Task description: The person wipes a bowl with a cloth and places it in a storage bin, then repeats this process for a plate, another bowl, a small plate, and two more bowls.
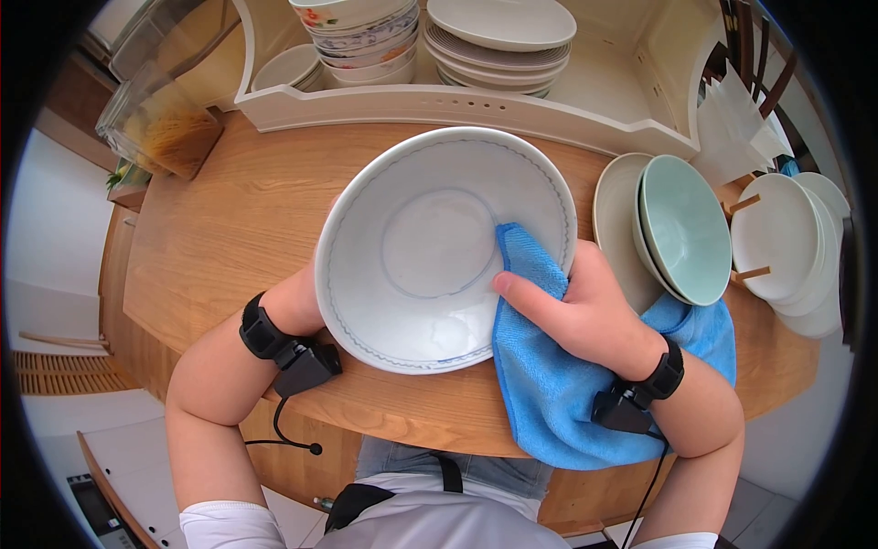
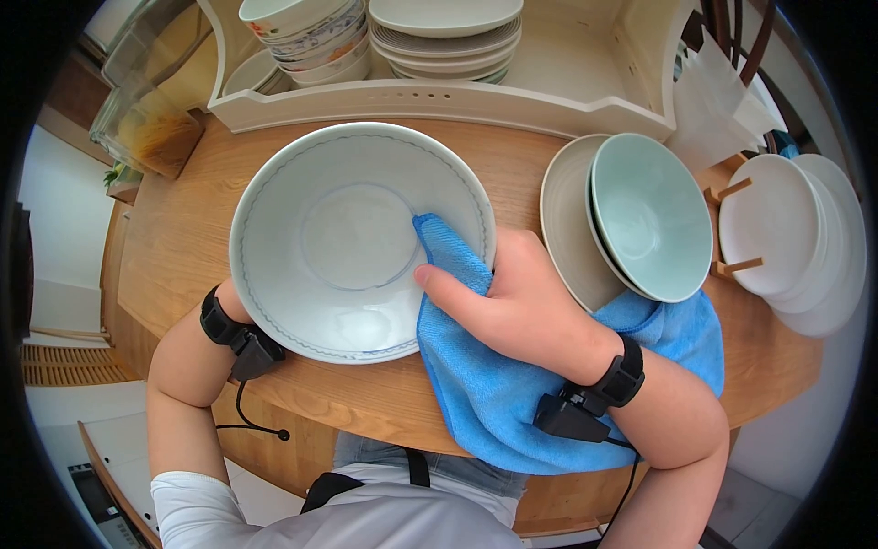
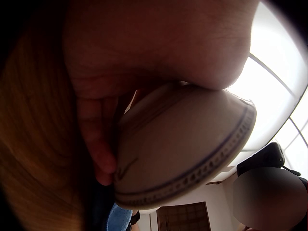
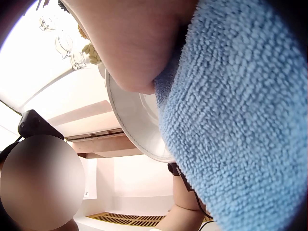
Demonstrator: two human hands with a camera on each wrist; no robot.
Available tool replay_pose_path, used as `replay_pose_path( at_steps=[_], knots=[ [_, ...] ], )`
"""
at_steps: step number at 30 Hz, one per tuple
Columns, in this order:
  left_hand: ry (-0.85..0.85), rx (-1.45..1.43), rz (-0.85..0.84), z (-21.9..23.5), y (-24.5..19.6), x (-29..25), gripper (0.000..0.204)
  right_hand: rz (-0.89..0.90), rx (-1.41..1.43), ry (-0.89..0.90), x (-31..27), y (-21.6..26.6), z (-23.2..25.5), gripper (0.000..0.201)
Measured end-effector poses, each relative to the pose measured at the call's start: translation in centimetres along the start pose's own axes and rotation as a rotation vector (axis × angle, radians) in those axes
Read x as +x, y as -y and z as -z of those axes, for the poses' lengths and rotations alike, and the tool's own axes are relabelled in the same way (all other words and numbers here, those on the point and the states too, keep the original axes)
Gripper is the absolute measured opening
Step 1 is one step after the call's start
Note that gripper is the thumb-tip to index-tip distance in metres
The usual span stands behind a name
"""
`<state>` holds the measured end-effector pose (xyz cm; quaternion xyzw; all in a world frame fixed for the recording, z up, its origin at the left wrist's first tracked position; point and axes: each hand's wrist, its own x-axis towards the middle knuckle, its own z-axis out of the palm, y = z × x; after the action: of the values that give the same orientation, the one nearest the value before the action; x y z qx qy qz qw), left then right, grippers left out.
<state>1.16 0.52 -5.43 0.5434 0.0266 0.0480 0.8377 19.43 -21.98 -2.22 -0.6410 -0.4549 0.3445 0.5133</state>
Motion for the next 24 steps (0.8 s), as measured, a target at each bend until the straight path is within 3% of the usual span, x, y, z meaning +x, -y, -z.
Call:
replay_pose_path(
  at_steps=[5,7,8,10,11,13,16,24],
  knots=[
    [-0.009,0.021,0.021,0.0,-0.1,0.0,0.059,0.009,0.021,-0.008,0.0,-0.2,-0.1,0.031],
    [-0.099,-0.05,0.137,-0.7,-0.7,0.0,0.062,0.015,0.022,-0.015,0.0,-0.2,-0.1,0.031],
    [-0.099,-0.05,0.137,-0.3,-0.4,-0.1,0.062,0.022,0.023,-0.024,0.0,-0.2,-0.2,0.031],
    [0.047,0.179,-0.078,0.5,0.4,-0.1,0.062,0.025,0.014,-0.021,0.0,-0.3,-0.1,0.031],
    [0.048,0.179,-0.078,0.5,0.3,-0.2,0.062,0.028,0.005,-0.018,0.0,-0.3,-0.1,0.031],
    [-0.042,-0.023,0.105,-0.3,-0.4,-0.2,0.062,0.029,0.007,-0.02,0.0,-0.3,-0.1,0.031],
    [0.023,0.054,0.017,0.1,0.0,-0.2,0.059,0.029,0.007,-0.021,0.0,-0.4,-0.1,0.03],
    [0.035,0.099,0.03,0.0,-0.1,0.1,0.059,0.02,0.01,-0.013,-0.1,-0.3,0.0,0.031]
  ],
)
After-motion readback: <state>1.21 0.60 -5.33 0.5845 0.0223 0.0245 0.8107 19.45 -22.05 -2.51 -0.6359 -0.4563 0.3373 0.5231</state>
